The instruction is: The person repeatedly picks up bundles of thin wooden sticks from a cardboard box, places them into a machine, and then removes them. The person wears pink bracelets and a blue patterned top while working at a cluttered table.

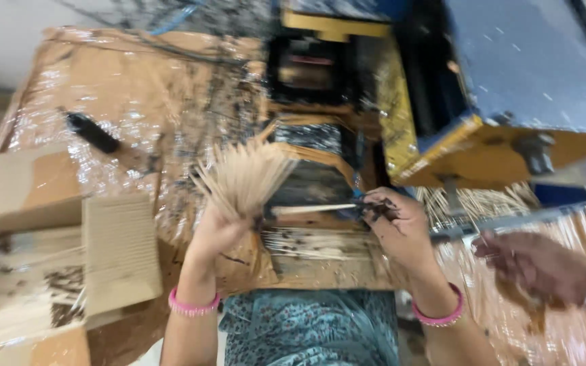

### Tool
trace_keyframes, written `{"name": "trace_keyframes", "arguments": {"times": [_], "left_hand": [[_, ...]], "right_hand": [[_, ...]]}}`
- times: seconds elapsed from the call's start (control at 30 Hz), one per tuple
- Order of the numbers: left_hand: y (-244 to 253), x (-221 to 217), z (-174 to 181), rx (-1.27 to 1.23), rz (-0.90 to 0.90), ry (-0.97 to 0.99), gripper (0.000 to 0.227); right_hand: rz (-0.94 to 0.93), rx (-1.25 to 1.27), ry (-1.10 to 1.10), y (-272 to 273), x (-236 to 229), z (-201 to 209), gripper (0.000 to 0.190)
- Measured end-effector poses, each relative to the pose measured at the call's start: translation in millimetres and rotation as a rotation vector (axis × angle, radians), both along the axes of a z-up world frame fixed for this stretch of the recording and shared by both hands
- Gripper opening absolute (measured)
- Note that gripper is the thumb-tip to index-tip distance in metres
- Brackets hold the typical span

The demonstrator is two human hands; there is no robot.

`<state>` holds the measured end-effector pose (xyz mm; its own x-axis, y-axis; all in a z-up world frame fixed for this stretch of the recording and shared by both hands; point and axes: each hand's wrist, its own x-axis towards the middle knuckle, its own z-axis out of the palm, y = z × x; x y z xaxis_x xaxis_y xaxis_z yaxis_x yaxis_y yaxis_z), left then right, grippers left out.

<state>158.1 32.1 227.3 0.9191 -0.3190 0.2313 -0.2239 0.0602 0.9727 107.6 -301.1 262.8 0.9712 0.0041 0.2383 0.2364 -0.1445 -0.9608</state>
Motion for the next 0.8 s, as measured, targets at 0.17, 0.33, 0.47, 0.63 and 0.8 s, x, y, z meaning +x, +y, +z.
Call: {"name": "trace_keyframes", "arguments": {"times": [0.17, 0.33, 0.47, 0.63, 0.8], "left_hand": [[13, 72, 24, -0.076, 0.388, -0.101, 0.025], [-16, 119, 15, -0.268, 0.308, 0.153, 0.022], [-16, 129, -14, -0.326, 0.242, 0.15, 0.006], [-19, 128, -7, -0.477, 0.198, 0.192, 0.017], [-21, 116, -2, -0.41, 0.303, 0.228, 0.019]], "right_hand": [[0.088, -0.607, -0.471, 43, 58, 51, 0.029], [-0.159, -1.179, -0.629, 48, 85, 41, 0.031], [-0.174, -1.174, -0.586, 40, 83, 25, 0.036], [-0.222, -0.968, -0.004, 19, 93, -1, 0.023], [-0.151, -0.848, -0.093, 10, 110, -14, 0.02]]}}
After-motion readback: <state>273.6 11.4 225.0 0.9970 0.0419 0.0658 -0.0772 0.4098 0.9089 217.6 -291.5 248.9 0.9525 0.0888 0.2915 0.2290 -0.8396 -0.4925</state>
